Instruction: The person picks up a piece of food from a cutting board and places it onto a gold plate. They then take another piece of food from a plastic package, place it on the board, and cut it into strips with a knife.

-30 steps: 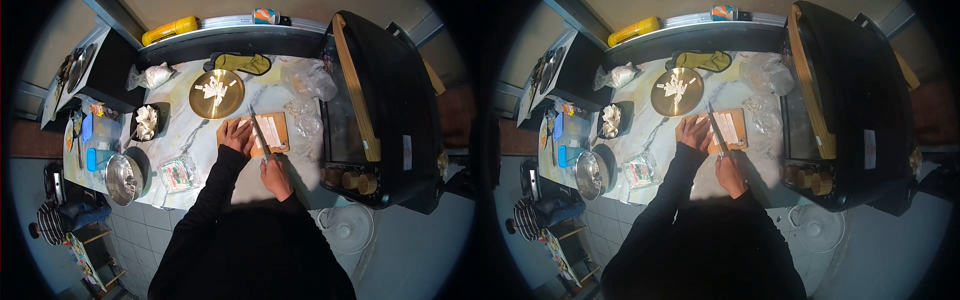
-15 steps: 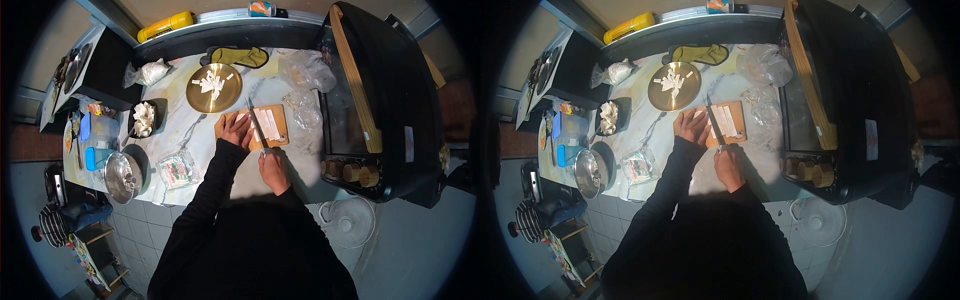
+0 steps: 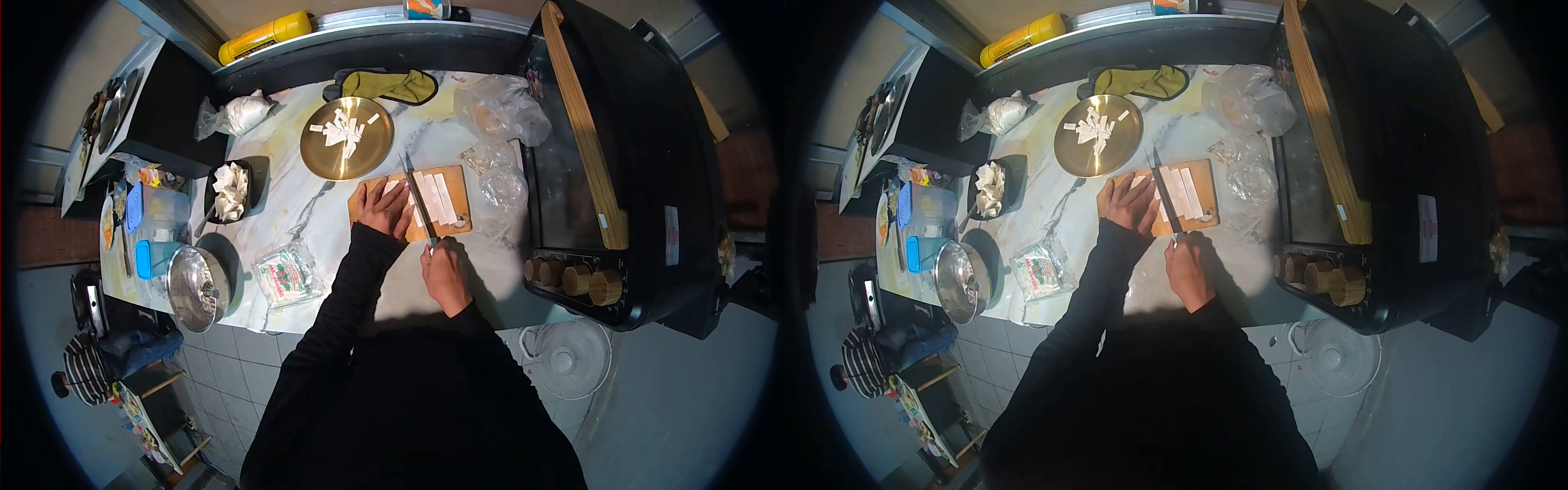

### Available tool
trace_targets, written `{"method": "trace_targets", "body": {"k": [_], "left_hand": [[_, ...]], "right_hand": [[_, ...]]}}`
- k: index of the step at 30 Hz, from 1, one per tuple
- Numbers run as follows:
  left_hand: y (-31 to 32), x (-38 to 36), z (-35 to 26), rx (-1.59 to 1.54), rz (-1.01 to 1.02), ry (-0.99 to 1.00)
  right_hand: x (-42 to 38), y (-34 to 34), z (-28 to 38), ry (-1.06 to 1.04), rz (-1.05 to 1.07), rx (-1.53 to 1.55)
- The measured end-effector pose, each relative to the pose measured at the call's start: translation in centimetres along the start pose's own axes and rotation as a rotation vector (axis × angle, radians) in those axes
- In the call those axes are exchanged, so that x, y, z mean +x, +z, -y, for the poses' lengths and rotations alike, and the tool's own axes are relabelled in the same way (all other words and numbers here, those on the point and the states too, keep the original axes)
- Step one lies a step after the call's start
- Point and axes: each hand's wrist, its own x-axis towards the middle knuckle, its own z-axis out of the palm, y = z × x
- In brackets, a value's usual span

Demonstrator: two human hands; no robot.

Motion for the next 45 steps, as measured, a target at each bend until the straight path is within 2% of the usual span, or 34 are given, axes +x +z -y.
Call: {"method": "trace_targets", "body": {"k": [18, 23, 27, 45], "left_hand": [[0.2, -0.1, 0.1, 0.014, -0.024, 0.023], [0.8, -0.2, 0.8, 0.038, -0.051, 0.050], [0.3, -0.1, 0.1, 0.059, -0.060, 0.057], [0.9, -0.3, 0.9, 0.066, -0.063, 0.088]], "right_hand": [[0.0, 0.6, -0.5, -0.062, -0.091, 0.000], [-0.6, 0.2, -0.4, -0.020, -0.016, -0.002], [-1.8, 0.4, -0.8, -0.023, -0.064, -0.013], [-4.9, 0.1, -1.7, -0.011, -0.006, 0.013]]}}
